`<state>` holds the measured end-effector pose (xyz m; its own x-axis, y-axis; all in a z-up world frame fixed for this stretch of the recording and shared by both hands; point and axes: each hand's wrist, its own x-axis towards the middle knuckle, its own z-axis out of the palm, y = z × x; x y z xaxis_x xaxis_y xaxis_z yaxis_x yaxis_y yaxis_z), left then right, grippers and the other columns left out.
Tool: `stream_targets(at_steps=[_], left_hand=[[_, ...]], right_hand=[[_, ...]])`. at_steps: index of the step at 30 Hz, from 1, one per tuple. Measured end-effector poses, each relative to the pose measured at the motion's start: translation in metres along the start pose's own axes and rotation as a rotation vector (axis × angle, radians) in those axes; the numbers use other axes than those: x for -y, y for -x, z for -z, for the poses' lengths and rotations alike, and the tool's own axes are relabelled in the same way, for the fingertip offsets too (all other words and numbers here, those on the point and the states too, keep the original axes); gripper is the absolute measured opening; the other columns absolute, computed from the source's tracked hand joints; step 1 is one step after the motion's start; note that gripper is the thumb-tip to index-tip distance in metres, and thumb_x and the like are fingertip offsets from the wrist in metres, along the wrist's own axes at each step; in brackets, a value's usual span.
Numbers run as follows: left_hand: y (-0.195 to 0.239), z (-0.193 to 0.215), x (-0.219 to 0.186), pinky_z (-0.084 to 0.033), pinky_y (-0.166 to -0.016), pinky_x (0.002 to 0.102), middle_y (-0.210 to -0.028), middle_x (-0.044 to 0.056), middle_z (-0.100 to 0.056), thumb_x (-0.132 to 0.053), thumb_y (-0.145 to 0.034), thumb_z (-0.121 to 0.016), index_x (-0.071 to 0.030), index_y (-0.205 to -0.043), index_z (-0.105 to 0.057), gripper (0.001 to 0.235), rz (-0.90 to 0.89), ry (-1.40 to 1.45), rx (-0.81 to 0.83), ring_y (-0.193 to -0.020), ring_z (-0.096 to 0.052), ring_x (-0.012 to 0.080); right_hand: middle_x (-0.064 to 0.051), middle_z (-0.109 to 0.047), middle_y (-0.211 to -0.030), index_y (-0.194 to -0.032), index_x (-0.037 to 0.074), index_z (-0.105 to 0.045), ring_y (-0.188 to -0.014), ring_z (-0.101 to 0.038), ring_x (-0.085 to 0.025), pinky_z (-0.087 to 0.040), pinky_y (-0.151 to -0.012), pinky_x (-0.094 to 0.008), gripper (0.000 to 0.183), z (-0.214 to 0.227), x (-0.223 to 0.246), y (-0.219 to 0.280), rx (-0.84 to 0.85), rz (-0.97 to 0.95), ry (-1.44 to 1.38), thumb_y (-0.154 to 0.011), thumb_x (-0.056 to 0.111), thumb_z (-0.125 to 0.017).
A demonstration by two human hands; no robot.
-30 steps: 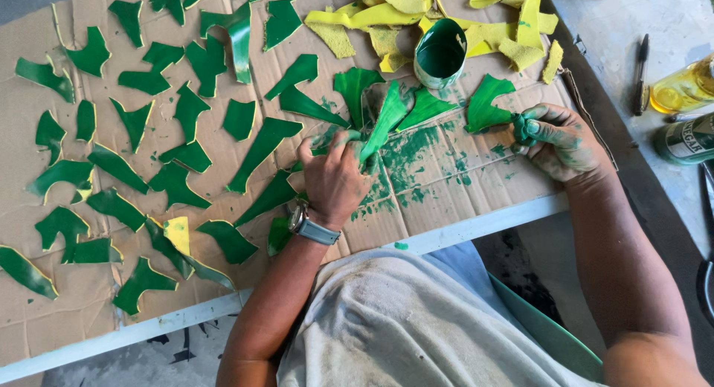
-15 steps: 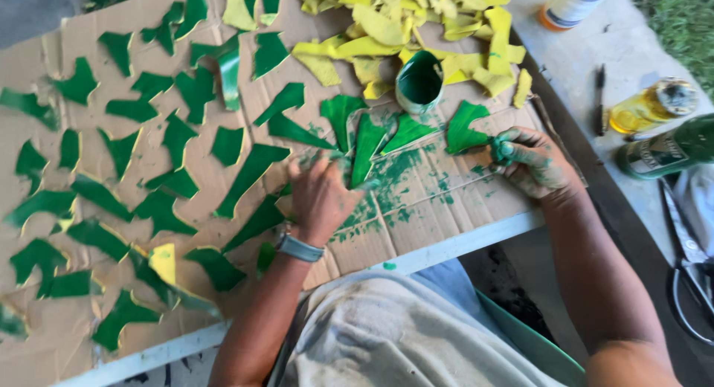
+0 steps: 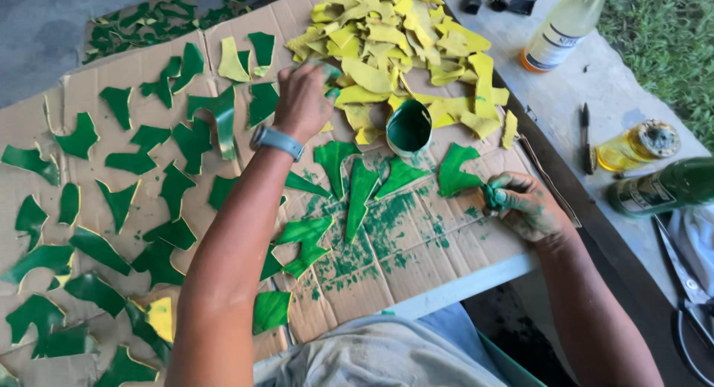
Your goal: The person paints yellow sponge pieces green using a brush and a small container of paint. They repeatedly dip the brush, apply paint to individual sponge pieces, and place the painted pieces on a cardboard sheet.
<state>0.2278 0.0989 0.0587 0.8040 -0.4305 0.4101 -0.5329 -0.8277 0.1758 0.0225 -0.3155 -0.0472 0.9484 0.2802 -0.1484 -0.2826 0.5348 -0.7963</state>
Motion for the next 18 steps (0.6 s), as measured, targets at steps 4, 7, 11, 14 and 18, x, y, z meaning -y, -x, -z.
stream_targets(at_steps=[4, 7, 11, 14, 18], left_hand=[[-0.027, -0.031, 0.014, -0.037, -0.101, 0.048, -0.128, 0.021, -0.061, -0.005, -0.074, -0.072, -0.010, -0.125, -0.069, 0.051, -0.229, -0.293, -0.075, -0.112, -0.063, 0.0342], [-0.044, -0.047, 0.013, -0.037, -0.104, 0.051, -0.136, 0.026, -0.054, 0.000, -0.086, -0.067, -0.006, -0.135, -0.068, 0.050, -0.206, -0.235, 0.014, -0.093, -0.062, 0.0344], [-0.061, -0.051, 0.013, -0.040, -0.103, 0.051, -0.125, 0.020, -0.061, -0.003, -0.089, -0.065, -0.008, -0.102, -0.073, 0.015, -0.184, -0.241, 0.042, -0.110, -0.061, 0.0366], [-0.070, -0.049, 0.012, -0.045, -0.098, 0.048, -0.116, 0.017, -0.065, 0.000, -0.088, -0.064, -0.007, -0.101, -0.073, 0.017, -0.193, -0.214, 0.049, -0.104, -0.061, 0.0372], [-0.079, -0.036, 0.012, -0.050, -0.085, 0.048, -0.109, 0.018, -0.067, 0.001, -0.094, -0.064, -0.005, -0.109, -0.071, 0.018, -0.168, -0.165, 0.125, -0.097, -0.063, 0.0392]], right_hand=[[-0.009, -0.069, -0.094, -0.103, -0.004, -0.071, -0.081, -0.067, -0.018, -0.056, -0.074, -0.032, 0.014, -0.004, 0.003, 0.002, 0.039, 0.018, -0.028, -0.093, 0.005, -0.075], [-0.009, -0.069, -0.096, -0.102, -0.003, -0.071, -0.084, -0.066, -0.019, -0.055, -0.076, -0.033, 0.013, -0.004, 0.002, 0.002, 0.036, 0.023, -0.046, -0.092, 0.005, -0.075], [-0.009, -0.069, -0.097, -0.102, -0.003, -0.071, -0.085, -0.066, -0.019, -0.056, -0.077, -0.034, 0.013, -0.005, 0.001, 0.003, 0.040, 0.026, -0.041, -0.092, 0.005, -0.076], [-0.009, -0.069, -0.098, -0.102, -0.003, -0.071, -0.086, -0.067, -0.019, -0.056, -0.078, -0.035, 0.013, -0.006, 0.002, 0.005, 0.041, 0.029, -0.044, -0.092, 0.004, -0.076], [-0.011, -0.070, -0.098, -0.102, -0.004, -0.072, -0.085, -0.067, -0.020, -0.056, -0.078, -0.035, 0.015, -0.007, 0.004, 0.002, 0.031, 0.027, -0.036, -0.090, 0.004, -0.076]])
